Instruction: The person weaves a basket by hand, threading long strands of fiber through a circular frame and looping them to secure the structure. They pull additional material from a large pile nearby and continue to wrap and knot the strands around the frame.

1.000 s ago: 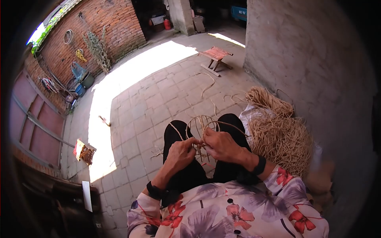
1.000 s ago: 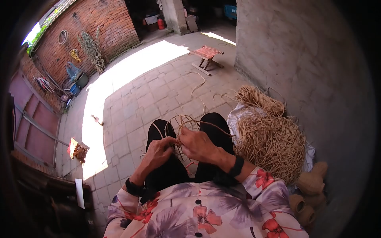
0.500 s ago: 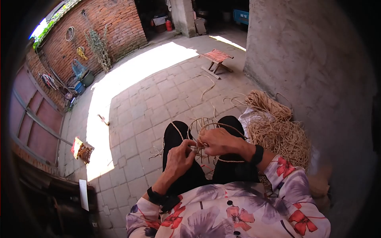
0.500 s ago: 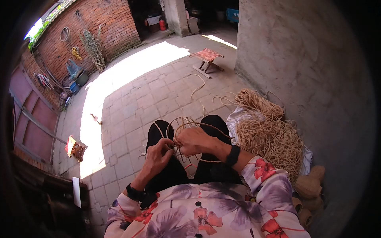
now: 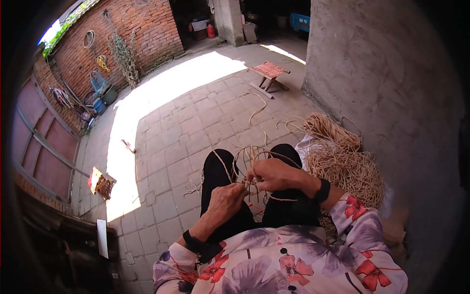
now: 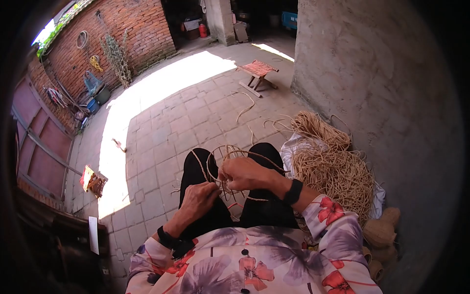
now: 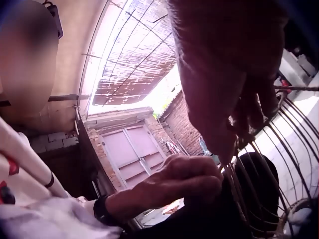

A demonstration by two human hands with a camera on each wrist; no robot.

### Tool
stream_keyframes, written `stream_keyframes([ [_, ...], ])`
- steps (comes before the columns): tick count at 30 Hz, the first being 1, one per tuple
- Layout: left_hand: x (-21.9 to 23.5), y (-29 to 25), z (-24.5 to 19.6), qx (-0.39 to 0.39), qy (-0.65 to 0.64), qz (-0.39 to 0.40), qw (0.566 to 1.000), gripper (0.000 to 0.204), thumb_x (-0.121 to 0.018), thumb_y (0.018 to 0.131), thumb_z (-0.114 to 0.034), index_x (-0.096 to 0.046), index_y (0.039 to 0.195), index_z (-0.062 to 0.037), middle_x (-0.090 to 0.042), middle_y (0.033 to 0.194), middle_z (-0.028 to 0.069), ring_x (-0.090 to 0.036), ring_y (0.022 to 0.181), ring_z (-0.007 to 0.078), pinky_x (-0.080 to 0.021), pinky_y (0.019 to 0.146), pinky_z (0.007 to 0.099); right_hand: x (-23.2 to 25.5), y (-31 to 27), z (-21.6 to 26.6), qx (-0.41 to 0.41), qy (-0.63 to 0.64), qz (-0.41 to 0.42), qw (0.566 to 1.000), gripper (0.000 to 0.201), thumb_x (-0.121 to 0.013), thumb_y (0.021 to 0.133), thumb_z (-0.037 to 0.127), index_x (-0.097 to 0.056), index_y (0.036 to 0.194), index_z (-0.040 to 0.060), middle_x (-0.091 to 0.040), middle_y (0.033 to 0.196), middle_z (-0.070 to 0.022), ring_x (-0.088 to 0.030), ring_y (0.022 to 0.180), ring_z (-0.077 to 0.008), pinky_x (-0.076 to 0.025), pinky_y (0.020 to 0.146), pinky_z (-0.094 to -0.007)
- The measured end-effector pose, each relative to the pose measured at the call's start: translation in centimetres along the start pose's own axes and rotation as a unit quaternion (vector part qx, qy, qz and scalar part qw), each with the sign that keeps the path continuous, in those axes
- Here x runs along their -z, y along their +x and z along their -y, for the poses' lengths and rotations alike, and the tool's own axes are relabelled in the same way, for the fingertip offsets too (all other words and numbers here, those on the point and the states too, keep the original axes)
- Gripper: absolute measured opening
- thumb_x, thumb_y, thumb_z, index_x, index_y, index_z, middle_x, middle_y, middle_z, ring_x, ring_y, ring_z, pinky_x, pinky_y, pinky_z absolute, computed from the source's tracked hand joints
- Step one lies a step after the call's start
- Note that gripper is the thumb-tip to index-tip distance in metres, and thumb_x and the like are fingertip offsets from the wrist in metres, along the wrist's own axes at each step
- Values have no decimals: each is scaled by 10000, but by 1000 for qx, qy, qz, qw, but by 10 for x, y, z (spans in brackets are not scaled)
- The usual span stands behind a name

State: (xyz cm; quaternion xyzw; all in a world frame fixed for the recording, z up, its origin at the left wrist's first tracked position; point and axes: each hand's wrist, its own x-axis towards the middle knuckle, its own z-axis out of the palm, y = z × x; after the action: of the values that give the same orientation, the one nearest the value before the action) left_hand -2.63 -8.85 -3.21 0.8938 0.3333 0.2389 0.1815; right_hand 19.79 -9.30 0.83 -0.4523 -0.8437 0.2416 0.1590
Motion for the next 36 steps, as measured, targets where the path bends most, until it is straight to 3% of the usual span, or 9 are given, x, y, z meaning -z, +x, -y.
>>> stream_keyframes([
  [5, -1, -1, 2, -26, -44, 32, 998, 118, -641, 883, -144, -601, 858, -35, -597, 756, 150, -624, 734, 372, -478, 622, 446, -33, -19, 4, 71, -136, -205, 967, 216, -722, 779, 173, -596, 922, 72, -594, 906, -103, -639, 875, -289, -543, 668, -392],
  [14, 9, -5, -4, -27, -101, 69, 992, 113, -622, 904, -128, -577, 878, -27, -577, 773, 166, -602, 725, 390, -460, 621, 448, -41, -19, -1, 54, -100, -227, 967, 184, -737, 773, 181, -661, 914, 90, -601, 883, -74, -643, 831, -263, -536, 665, -372],
  [17, 20, 0, -15, -30, -48, 38, 998, 115, -619, 910, -125, -568, 901, -22, -583, 774, 159, -605, 714, 378, -463, 618, 444, -32, -20, 10, 75, -83, -284, 952, 209, -773, 741, 137, -671, 916, 88, -592, 868, -59, -641, 812, -267, -523, 657, -378],
  [20, 22, 7, -17, -6, 14, -17, 1000, 107, -622, 906, -114, -565, 918, -24, -590, 769, 147, -611, 705, 367, -464, 614, 446, -33, -12, 10, 82, -61, -256, 961, 179, -746, 781, 179, -659, 897, 76, -615, 866, -84, -652, 822, -280, -531, 673, -391],
  [24, 19, 20, -11, -19, -65, -67, 995, 82, -631, 903, -82, -590, 924, -14, -606, 782, 144, -625, 702, 328, -484, 631, 406, -42, 0, 3, 68, 11, -259, 963, 161, -735, 797, 168, -653, 880, 57, -619, 815, -110, -652, 763, -299, -526, 676, -401],
  [28, 15, 22, -2, 5, -145, -144, 979, 89, -652, 890, -56, -644, 967, -12, -622, 821, 134, -637, 734, 283, -497, 661, 358, -31, -6, 7, -18, 110, -246, 963, 111, -706, 798, 122, -645, 841, 41, -631, 774, -122, -651, 722, -303, -517, 669, -403],
  [29, 13, 20, 1, 15, -140, -117, 983, 113, -667, 875, -48, -676, 986, -32, -616, 824, 114, -638, 741, 264, -495, 660, 350, -30, -8, 9, -35, 124, -240, 962, 101, -696, 797, 114, -641, 831, 35, -634, 773, -122, -650, 723, -301, -514, 664, -402],
  [32, 4, 18, -2, -12, -130, -96, 987, 105, -701, 856, -84, -713, 958, -63, -605, 807, 101, -636, 684, 267, -495, 619, 364, -39, -15, 4, 48, 83, -296, 950, 109, -708, 809, 107, -649, 854, 28, -598, 738, -111, -616, 671, -252, -483, 619, -355],
  [36, 1, 19, -5, -6, -118, -100, 988, 101, -759, 821, -134, -740, 916, -105, -567, 754, 71, -608, 642, 240, -474, 584, 349, -41, -22, 9, 40, 76, -303, 949, 143, -695, 799, 147, -634, 842, 25, -625, 762, -129, -639, 692, -305, -504, 640, -392],
])
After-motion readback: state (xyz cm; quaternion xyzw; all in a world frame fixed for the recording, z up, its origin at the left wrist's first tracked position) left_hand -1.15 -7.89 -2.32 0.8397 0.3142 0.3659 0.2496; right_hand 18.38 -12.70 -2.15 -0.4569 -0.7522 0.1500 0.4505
